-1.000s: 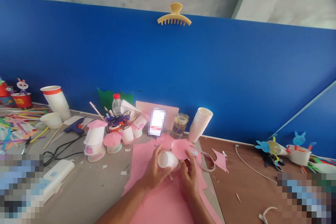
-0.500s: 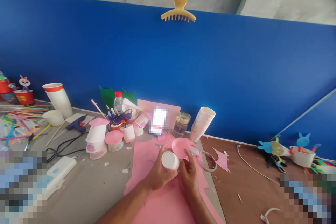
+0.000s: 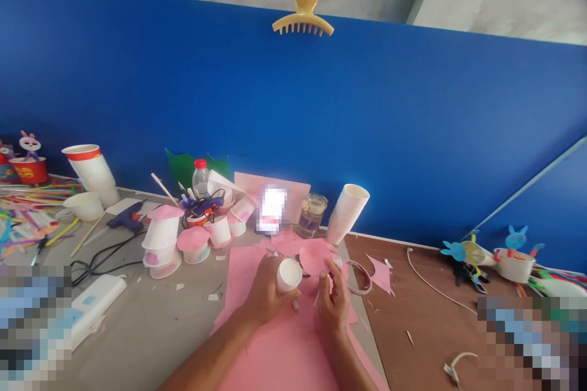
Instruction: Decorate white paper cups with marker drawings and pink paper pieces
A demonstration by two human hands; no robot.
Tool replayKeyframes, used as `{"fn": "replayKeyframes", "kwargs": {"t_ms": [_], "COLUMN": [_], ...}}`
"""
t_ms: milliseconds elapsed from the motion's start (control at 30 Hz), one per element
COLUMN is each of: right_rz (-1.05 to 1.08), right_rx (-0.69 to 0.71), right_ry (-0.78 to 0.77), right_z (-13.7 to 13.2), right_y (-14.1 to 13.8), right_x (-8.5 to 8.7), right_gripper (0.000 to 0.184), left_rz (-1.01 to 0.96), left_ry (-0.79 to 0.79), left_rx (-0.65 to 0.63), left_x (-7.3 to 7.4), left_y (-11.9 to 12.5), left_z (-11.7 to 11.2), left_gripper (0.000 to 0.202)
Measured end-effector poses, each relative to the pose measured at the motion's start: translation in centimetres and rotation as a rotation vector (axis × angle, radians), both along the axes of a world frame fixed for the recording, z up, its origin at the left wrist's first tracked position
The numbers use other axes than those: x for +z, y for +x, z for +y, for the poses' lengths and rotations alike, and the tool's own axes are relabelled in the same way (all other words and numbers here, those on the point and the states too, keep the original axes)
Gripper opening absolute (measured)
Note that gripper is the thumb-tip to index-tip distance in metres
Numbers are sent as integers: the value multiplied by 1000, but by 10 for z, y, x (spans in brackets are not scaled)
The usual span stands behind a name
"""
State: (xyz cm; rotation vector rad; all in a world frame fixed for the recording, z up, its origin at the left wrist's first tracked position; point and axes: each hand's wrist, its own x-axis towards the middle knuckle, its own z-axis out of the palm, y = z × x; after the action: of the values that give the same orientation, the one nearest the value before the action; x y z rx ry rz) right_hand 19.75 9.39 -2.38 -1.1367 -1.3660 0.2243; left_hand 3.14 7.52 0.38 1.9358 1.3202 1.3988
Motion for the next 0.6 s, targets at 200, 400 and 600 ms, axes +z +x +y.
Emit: {"fn": "replayKeyframes", "kwargs": {"t_ms": [200, 400, 600], "right_rz": [-304, -470, -480], "right_rx": [5, 148, 298], "right_ry": [247, 386, 374], "right_z": [-4, -16, -28], "right_y": [-4, -11, -16], "right_x": [10, 26, 37], "right_gripper": [35, 38, 30], "left_rz": [195, 179, 40], "left_ry": [-28, -168, -236], "left_rx": [4, 43, 109], "left_x": [6, 12, 7], "left_y": [0, 3, 2], "left_z": [0, -1, 1], "left_gripper": [53, 61, 87]}}
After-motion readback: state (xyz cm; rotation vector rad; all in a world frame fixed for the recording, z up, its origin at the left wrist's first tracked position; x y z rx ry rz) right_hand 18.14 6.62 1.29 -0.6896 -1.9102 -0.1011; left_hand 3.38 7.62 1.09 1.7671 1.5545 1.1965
